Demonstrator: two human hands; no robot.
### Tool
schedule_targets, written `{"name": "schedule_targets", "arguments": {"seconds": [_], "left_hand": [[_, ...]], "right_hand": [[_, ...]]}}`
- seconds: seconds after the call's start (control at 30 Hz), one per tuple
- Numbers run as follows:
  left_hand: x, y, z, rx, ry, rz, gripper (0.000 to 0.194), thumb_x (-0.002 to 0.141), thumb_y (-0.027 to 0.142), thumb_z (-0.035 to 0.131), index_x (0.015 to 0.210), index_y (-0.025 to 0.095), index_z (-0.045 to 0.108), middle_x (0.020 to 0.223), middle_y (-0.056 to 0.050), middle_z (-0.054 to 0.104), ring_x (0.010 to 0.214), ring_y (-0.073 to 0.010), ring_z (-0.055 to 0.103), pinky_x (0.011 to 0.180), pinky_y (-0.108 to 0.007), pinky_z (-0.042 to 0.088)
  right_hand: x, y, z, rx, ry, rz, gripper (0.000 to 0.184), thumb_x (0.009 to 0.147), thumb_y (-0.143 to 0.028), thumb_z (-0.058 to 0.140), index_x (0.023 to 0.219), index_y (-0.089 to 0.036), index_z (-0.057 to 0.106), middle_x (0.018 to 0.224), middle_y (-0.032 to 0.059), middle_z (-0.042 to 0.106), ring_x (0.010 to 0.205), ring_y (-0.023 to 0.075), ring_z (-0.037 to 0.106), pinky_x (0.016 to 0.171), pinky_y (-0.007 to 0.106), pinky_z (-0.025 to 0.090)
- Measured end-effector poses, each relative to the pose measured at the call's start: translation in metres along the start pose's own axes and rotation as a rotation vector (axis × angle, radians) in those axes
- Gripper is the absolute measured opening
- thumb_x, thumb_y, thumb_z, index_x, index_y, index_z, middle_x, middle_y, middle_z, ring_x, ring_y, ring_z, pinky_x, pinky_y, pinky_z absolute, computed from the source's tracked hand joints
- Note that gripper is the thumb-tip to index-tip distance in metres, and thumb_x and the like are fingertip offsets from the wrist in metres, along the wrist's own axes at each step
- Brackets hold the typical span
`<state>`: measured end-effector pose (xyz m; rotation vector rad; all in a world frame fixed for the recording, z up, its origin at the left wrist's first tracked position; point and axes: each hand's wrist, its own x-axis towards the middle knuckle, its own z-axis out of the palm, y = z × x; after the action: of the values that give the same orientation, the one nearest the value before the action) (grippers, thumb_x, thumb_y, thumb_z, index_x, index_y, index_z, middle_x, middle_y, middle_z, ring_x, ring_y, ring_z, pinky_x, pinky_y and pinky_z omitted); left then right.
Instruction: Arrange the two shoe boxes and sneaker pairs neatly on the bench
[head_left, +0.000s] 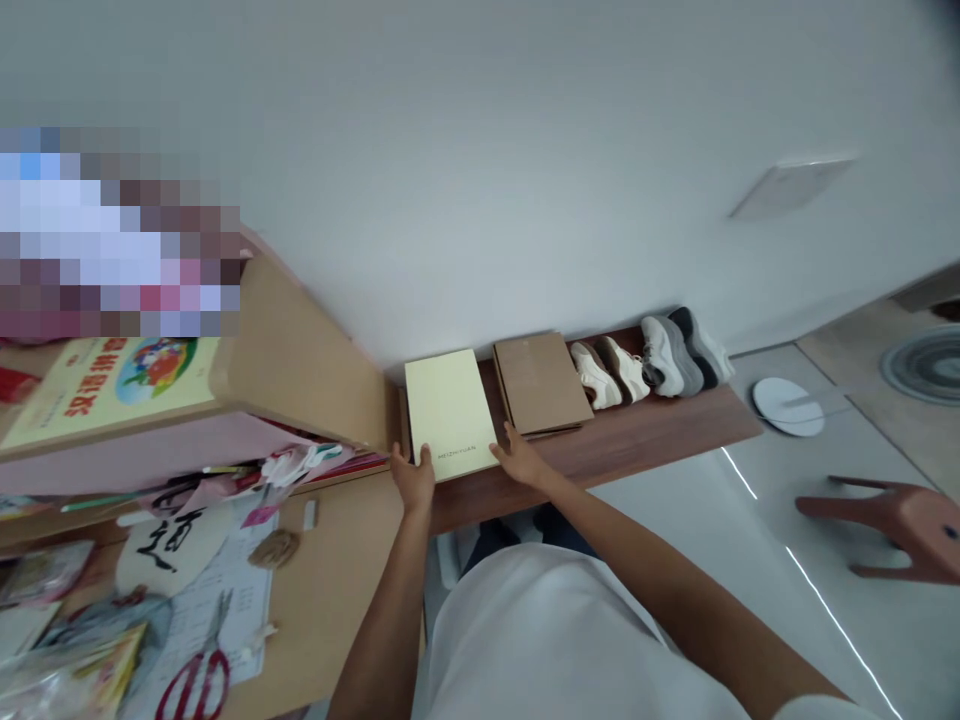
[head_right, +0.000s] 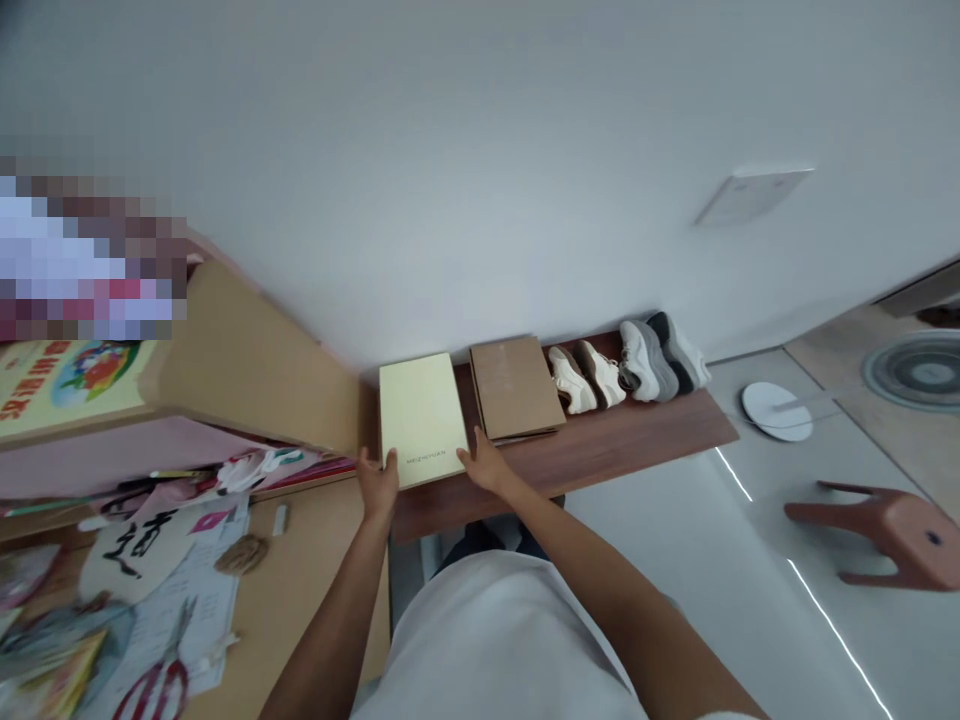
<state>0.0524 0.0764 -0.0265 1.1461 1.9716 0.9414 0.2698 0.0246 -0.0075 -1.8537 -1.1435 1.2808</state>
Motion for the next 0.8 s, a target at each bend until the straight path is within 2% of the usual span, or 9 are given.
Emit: {"name": "schedule_targets", "arguments": {"seconds": [0.1, 0.17, 0.23, 0.37, 0.57, 0.67, 0.8], "left_hand": [[-0.014, 0.027, 0.008, -0.002, 0.01, 0.177, 0.07, 0.088, 0.037, 0.068, 0.148, 0.016, 0.04, 0.157, -0.02, 0.042, 0.151, -0.0289, 0.034, 0.127, -0.044, 0.02], [-0.026, 0.046, 0.021, -0.054, -0.041, 0.264, 0.071, 0.088, 0.037, 0.068, 0.149, 0.018, 0.04, 0.158, -0.018, 0.041, 0.151, -0.0276, 0.033, 0.127, -0.043, 0.021], [-0.039, 0.064, 0.04, -0.123, -0.111, 0.292, 0.071, 0.087, 0.037, 0.07, 0.149, 0.019, 0.041, 0.159, -0.017, 0.04, 0.15, -0.0273, 0.035, 0.125, -0.043, 0.024], [-0.055, 0.083, 0.088, -0.237, -0.208, 0.218, 0.071, 0.084, 0.037, 0.074, 0.147, 0.022, 0.045, 0.158, -0.016, 0.042, 0.148, -0.0285, 0.038, 0.123, -0.044, 0.029], [-0.049, 0.084, 0.154, -0.213, -0.304, 0.09, 0.071, 0.083, 0.039, 0.075, 0.145, 0.018, 0.046, 0.156, -0.02, 0.044, 0.146, -0.0299, 0.042, 0.121, -0.046, 0.032], [-0.038, 0.081, 0.174, -0.181, -0.315, -0.033, 0.069, 0.084, 0.043, 0.073, 0.142, 0.015, 0.05, 0.156, -0.023, 0.045, 0.146, -0.0305, 0.042, 0.122, -0.045, 0.03], [-0.025, 0.075, 0.19, -0.149, -0.291, -0.168, 0.063, 0.086, 0.052, 0.068, 0.136, 0.015, 0.058, 0.155, -0.022, 0.046, 0.149, -0.0302, 0.038, 0.124, -0.041, 0.026]], "right_hand": [[-0.013, 0.004, -0.033, 0.018, 0.041, -0.075, 0.072, 0.092, -0.048, 0.06, 0.155, -0.019, 0.039, 0.15, 0.0171, 0.053, 0.138, 0.0295, 0.052, 0.118, 0.046, 0.037], [-0.014, 0.005, -0.059, 0.034, 0.081, -0.109, 0.068, 0.092, -0.046, 0.06, 0.153, -0.021, 0.042, 0.146, 0.0153, 0.057, 0.133, 0.0295, 0.056, 0.115, 0.048, 0.041], [-0.009, 0.006, -0.086, 0.043, 0.121, -0.123, 0.067, 0.091, -0.044, 0.06, 0.151, -0.022, 0.044, 0.145, 0.0155, 0.058, 0.131, 0.0301, 0.057, 0.112, 0.049, 0.044], [0.012, 0.011, -0.131, 0.014, 0.171, -0.111, 0.068, 0.089, -0.04, 0.06, 0.152, -0.022, 0.042, 0.148, 0.0156, 0.055, 0.133, 0.0299, 0.055, 0.112, 0.05, 0.043], [0.039, 0.03, -0.174, -0.134, 0.192, -0.138, 0.066, 0.087, -0.035, 0.06, 0.148, -0.016, 0.046, 0.15, 0.0162, 0.051, 0.145, 0.031, 0.04, 0.123, 0.048, 0.028], [0.047, 0.038, -0.186, -0.172, 0.171, -0.087, 0.066, 0.085, -0.03, 0.06, 0.148, -0.016, 0.046, 0.148, 0.0154, 0.053, 0.146, 0.0315, 0.04, 0.123, 0.047, 0.028], [0.058, 0.046, -0.193, -0.212, 0.135, -0.012, 0.069, 0.085, -0.027, 0.06, 0.151, -0.018, 0.041, 0.15, 0.0145, 0.051, 0.147, 0.0316, 0.038, 0.123, 0.047, 0.028]]}}
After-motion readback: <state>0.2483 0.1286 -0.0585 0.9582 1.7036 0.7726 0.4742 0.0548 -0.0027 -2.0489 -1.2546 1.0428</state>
